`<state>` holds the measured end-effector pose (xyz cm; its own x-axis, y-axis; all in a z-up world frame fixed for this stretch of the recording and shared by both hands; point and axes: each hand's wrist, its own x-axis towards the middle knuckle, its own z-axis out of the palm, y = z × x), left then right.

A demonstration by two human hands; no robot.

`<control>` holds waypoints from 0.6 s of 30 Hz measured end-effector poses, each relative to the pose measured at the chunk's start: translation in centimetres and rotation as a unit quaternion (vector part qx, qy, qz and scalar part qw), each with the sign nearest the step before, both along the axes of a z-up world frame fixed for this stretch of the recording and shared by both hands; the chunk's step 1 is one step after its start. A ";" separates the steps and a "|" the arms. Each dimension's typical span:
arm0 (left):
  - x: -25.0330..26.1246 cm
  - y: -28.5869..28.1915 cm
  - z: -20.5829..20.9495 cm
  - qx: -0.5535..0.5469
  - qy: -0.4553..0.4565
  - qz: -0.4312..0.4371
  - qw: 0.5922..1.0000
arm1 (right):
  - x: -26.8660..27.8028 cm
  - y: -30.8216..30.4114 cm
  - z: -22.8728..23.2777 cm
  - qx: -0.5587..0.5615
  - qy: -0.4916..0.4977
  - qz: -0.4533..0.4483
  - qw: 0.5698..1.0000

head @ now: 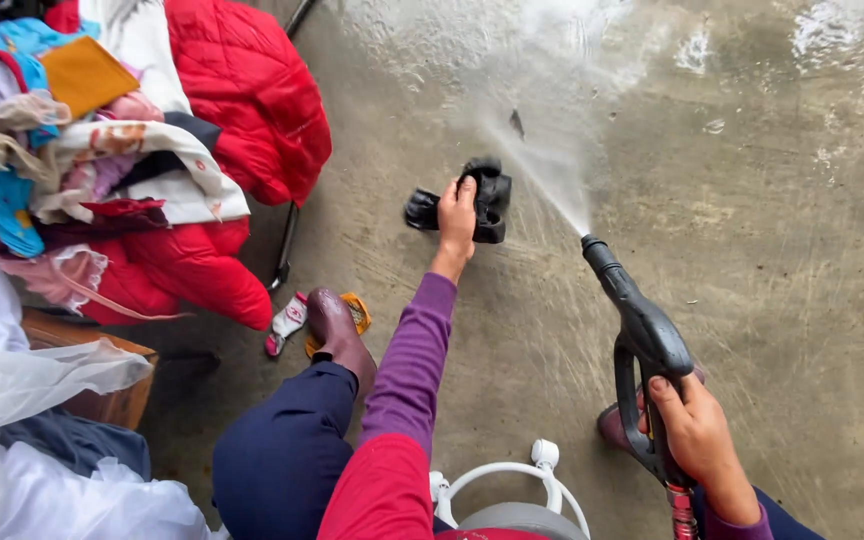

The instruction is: Washing individual small clothing items like socks and cloths using a high-pressure water spray gun while seated.

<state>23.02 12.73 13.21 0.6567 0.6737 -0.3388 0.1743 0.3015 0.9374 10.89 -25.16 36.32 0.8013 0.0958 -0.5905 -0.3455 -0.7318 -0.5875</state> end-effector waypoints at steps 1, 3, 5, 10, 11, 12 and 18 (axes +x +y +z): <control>0.0 0.2 1.4 -0.024 -0.102 0.023 0.994 | -0.3 -0.1 0.2 -0.003 -0.006 0.001 1.000; -3.5 -1.2 3.9 -0.135 -0.193 0.066 0.970 | -0.7 0.3 0.7 0.018 -0.007 0.002 1.000; -7.6 -3.0 2.2 -0.252 -0.273 0.105 0.923 | -1.4 0.8 0.8 0.033 -0.004 -0.001 0.999; -17.1 -10.1 -16.4 -0.439 0.028 0.282 0.853 | -3.8 2.0 -2.2 0.017 0.026 0.082 0.996; -18.2 -10.7 -17.3 -0.445 0.038 0.292 0.845 | -4.7 2.3 -2.9 0.007 0.039 0.088 0.995; -19.2 -11.3 -18.3 -0.439 0.086 0.293 0.845 | -5.6 2.7 -3.6 -0.004 0.054 0.104 0.993; -19.7 -12.9 -20.1 -0.359 0.207 0.267 0.870 | -9.6 5.1 -5.7 -0.063 0.152 0.158 0.974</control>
<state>3.34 -0.12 -6.84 0.0368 0.3625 -0.9313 0.1079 0.9250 0.3643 1.32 -20.05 30.64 0.5293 0.2204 -0.8193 -0.2359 -0.8894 -0.3916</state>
